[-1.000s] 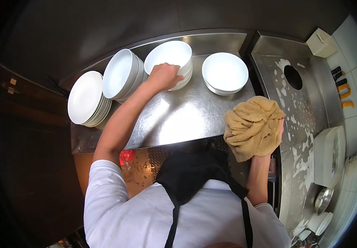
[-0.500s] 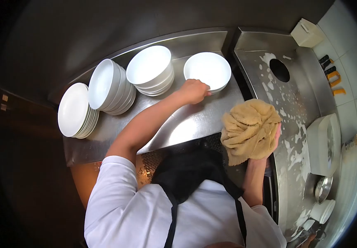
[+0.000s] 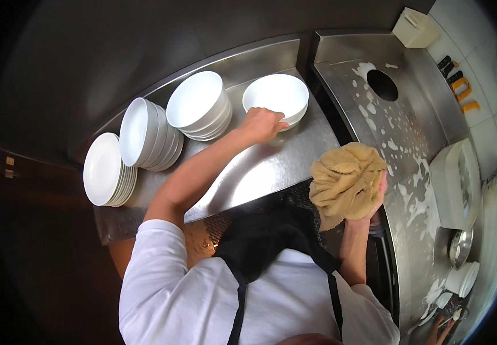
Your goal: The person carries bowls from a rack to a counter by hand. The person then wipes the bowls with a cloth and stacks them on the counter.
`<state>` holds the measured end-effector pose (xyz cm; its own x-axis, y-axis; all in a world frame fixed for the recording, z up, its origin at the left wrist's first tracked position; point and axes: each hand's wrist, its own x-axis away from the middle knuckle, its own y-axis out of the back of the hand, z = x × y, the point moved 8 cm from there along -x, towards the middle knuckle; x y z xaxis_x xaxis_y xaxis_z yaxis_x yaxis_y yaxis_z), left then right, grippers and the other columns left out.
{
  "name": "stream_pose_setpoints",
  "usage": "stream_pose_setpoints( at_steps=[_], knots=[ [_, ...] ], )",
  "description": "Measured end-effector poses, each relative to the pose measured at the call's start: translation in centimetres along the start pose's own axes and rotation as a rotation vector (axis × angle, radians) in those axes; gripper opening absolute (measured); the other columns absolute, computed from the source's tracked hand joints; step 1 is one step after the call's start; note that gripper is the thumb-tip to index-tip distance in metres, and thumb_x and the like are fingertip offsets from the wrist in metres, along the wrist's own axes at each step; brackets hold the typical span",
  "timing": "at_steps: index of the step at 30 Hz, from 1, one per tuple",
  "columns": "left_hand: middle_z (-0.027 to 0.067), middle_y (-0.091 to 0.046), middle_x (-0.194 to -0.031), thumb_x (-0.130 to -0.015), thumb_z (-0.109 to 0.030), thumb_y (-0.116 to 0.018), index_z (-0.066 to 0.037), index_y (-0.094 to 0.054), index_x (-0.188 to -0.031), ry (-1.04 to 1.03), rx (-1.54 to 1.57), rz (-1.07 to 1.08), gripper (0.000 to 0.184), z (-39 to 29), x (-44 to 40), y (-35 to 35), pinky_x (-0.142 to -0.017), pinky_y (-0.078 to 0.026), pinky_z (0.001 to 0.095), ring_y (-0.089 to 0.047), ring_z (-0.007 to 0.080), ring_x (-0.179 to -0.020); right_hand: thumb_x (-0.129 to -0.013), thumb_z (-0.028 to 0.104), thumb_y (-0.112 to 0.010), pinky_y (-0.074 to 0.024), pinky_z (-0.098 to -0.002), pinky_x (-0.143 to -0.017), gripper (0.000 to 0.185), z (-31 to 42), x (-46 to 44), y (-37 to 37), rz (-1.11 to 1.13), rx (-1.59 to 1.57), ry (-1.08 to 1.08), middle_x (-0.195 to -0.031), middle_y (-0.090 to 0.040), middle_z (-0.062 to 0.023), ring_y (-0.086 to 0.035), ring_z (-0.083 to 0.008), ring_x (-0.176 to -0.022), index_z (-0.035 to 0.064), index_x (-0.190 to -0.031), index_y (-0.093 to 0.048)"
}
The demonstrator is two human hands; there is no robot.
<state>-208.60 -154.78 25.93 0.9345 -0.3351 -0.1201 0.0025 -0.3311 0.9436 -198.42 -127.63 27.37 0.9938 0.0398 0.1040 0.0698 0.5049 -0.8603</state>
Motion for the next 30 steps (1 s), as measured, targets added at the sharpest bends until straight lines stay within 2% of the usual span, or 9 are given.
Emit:
stream_pose_setpoints(
  at_steps=[4, 9, 16, 18, 21, 25, 28, 29, 30],
  knots=[
    [0.0171, -0.067, -0.069, -0.095, -0.042, -0.060, -0.008, -0.068, -0.088, 0.007, 0.037, -0.015, 0.036, -0.1, -0.1, 0.9, -0.065, -0.051, 0.0489, -0.066, 0.0377, -0.068, -0.105, 0.048, -0.034, -0.0411, -0.0441, -0.109, 0.057, 0.1, 0.1, 0.1, 0.065, 0.036, 0.005, -0.139, -0.053, -0.0116, -0.052, -0.0283, -0.126, 0.0054, -0.142, -0.046],
    [0.0162, -0.066, -0.067, -0.094, -0.042, -0.060, -0.007, -0.068, -0.088, -0.117, -0.031, -0.022, 0.036, -0.9, 0.5, -0.6, -0.064, -0.051, 0.0480, -0.066, 0.0375, -0.066, -0.104, 0.049, -0.036, -0.0423, -0.0435, -0.108, 0.058, 0.0, 0.1, -0.6, 0.079, 0.044, -0.012, -0.137, -0.055, -0.0117, -0.054, -0.0279, -0.124, 0.0052, -0.141, -0.047],
    [0.0142, -0.064, -0.064, -0.095, -0.039, -0.061, -0.008, -0.066, -0.085, -0.074, 0.138, -0.109, 0.034, -0.3, -0.7, 2.3, -0.063, -0.050, 0.0470, -0.065, 0.0362, -0.065, -0.104, 0.050, -0.037, -0.0432, -0.0429, -0.107, 0.058, 0.3, 0.8, 0.8, -0.022, 0.068, -0.008, -0.137, -0.055, -0.0112, -0.054, -0.0273, -0.124, 0.0055, -0.141, -0.048],
    [0.0141, -0.064, -0.063, -0.095, -0.039, -0.061, -0.008, -0.066, -0.084, -0.129, 0.132, -0.120, 0.034, -1.0, -1.1, 3.5, -0.063, -0.049, 0.0470, -0.064, 0.0364, -0.065, -0.104, 0.050, -0.037, -0.0431, -0.0429, -0.107, 0.059, 0.6, 1.2, 1.5, -0.048, 0.055, -0.001, -0.137, -0.055, -0.0112, -0.054, -0.0274, -0.125, 0.0056, -0.141, -0.048],
    [0.0140, -0.063, -0.062, -0.095, -0.039, -0.061, -0.007, -0.065, -0.082, -0.263, 0.090, -0.100, 0.034, -4.2, -2.0, 6.2, -0.062, -0.048, 0.0472, -0.063, 0.0366, -0.064, -0.104, 0.050, -0.038, -0.0432, -0.0430, -0.107, 0.059, 1.1, 1.5, 1.6, -0.010, 0.013, 0.020, -0.137, -0.056, -0.0112, -0.054, -0.0274, -0.125, 0.0056, -0.141, -0.048],
    [0.0140, -0.061, -0.060, -0.094, -0.039, -0.062, -0.006, -0.063, -0.080, -0.463, 0.128, -0.035, 0.037, -10.0, -5.0, 8.1, -0.062, -0.048, 0.0464, -0.062, 0.0373, -0.063, -0.104, 0.048, -0.038, -0.0438, -0.0436, -0.107, 0.056, 2.2, 2.1, 3.7, -0.084, -0.044, 0.060, -0.136, -0.056, -0.0116, -0.055, -0.0282, -0.124, 0.0054, -0.140, -0.049],
    [0.0183, -0.061, -0.065, -0.094, -0.040, -0.064, -0.004, -0.066, -0.084, -0.539, 0.226, 0.044, 0.037, -13.9, -9.2, 7.8, -0.060, -0.049, 0.0420, -0.059, 0.0371, -0.062, -0.105, 0.045, -0.038, -0.0442, -0.0443, -0.106, 0.053, 3.5, 2.9, 4.3, -0.121, -0.075, 0.102, -0.134, -0.058, -0.0121, -0.056, -0.0293, -0.122, 0.0053, -0.138, -0.051],
    [0.0137, -0.067, -0.071, -0.095, -0.035, -0.065, -0.003, -0.068, -0.089, -0.472, 0.295, 0.074, 0.033, -14.2, -11.4, 7.5, -0.064, -0.050, 0.0368, -0.062, 0.0281, -0.063, -0.105, 0.045, -0.038, -0.0443, -0.0442, -0.106, 0.053, 3.5, 2.8, 4.7, -0.131, -0.075, 0.124, -0.134, -0.058, -0.0120, -0.056, -0.0293, -0.122, 0.0052, -0.138, -0.051],
    [0.0101, -0.070, -0.078, -0.096, -0.032, -0.066, -0.003, -0.069, -0.094, -0.364, 0.599, 0.100, 0.030, -14.0, -13.9, 5.9, -0.067, -0.052, 0.0349, -0.064, 0.0229, -0.068, -0.105, 0.044, -0.038, -0.0443, -0.0440, -0.106, 0.052, 4.1, 3.1, 5.2, -0.135, -0.079, 0.143, -0.133, -0.058, -0.0120, -0.056, -0.0293, -0.122, 0.0052, -0.138, -0.051]
  ],
)
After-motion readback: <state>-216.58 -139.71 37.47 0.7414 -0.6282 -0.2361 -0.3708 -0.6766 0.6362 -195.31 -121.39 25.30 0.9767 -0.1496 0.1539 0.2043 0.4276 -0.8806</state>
